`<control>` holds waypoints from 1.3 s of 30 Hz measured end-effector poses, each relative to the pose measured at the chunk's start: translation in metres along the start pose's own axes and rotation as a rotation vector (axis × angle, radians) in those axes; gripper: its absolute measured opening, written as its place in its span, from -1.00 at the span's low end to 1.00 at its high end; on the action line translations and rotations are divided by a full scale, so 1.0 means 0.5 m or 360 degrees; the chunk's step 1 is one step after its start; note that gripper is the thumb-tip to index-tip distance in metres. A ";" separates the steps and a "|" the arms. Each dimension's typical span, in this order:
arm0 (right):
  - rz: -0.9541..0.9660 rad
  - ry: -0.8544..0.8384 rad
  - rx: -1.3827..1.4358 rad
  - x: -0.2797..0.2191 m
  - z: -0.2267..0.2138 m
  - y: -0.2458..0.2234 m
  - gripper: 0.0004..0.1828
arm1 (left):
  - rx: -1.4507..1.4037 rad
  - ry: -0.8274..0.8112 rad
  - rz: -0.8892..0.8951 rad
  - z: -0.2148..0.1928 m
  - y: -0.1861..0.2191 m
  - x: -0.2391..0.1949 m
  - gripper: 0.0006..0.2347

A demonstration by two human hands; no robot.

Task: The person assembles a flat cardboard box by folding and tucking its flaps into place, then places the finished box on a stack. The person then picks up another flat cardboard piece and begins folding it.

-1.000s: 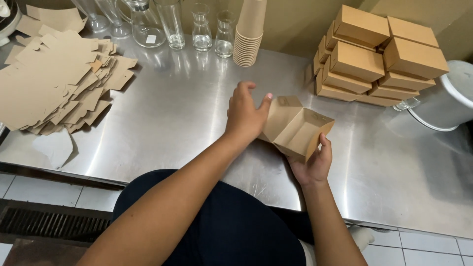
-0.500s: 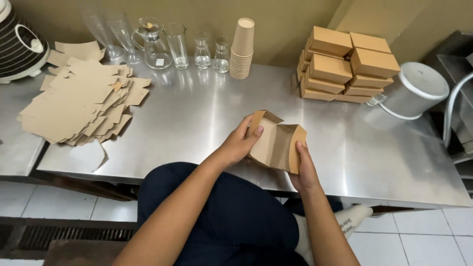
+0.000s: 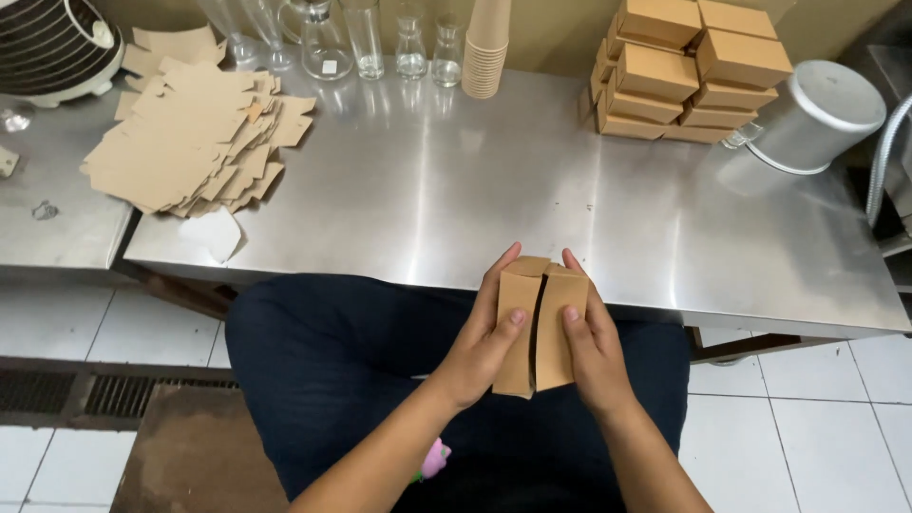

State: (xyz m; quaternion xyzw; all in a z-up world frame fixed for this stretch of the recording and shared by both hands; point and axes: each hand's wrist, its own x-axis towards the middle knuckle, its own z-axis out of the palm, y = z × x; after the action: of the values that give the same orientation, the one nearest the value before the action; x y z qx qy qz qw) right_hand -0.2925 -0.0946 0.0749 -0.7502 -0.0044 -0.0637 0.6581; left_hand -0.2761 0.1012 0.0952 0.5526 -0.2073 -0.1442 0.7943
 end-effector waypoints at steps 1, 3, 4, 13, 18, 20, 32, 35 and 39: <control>0.0020 -0.0019 0.0002 -0.008 0.006 -0.017 -0.17 | -0.0006 0.0023 -0.0014 0.005 0.004 -0.008 -0.23; -0.0084 0.0061 0.0028 -0.020 0.018 -0.047 -0.23 | 0.0056 0.0020 0.0099 0.013 0.011 -0.022 -0.27; -0.0065 0.0046 0.0034 -0.025 0.018 -0.054 -0.23 | 0.0055 0.0039 0.0084 0.021 0.015 -0.029 -0.27; -0.0568 -0.0026 -0.0025 -0.035 0.037 -0.084 -0.31 | -0.0240 0.0360 0.0019 0.043 0.025 -0.062 -0.29; -0.0605 -0.0598 0.0028 -0.016 0.021 -0.085 0.46 | -0.0740 0.0540 -0.0232 0.016 0.006 -0.065 -0.24; -0.0624 -0.0655 -0.0003 -0.009 0.010 -0.092 0.53 | -0.0813 0.0584 -0.0337 0.026 0.043 -0.071 -0.29; -0.0833 -0.0539 -0.0436 -0.049 -0.041 -0.130 0.53 | -0.0995 0.0501 -0.0618 0.041 0.076 -0.048 -0.42; -0.0850 -0.0507 -0.0498 -0.057 -0.050 -0.131 0.48 | -0.0958 0.0466 -0.0599 0.046 0.104 -0.037 -0.44; -0.0842 -0.0505 -0.0509 -0.053 -0.061 -0.130 0.48 | -0.0970 0.0431 -0.0573 0.047 0.111 -0.030 -0.45</control>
State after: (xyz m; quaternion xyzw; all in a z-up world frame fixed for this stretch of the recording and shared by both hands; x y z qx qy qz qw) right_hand -0.3275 -0.1140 0.1400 -0.8172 -0.2909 -0.1147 0.4841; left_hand -0.3008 0.1081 0.1518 0.3327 0.0523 -0.2620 0.9044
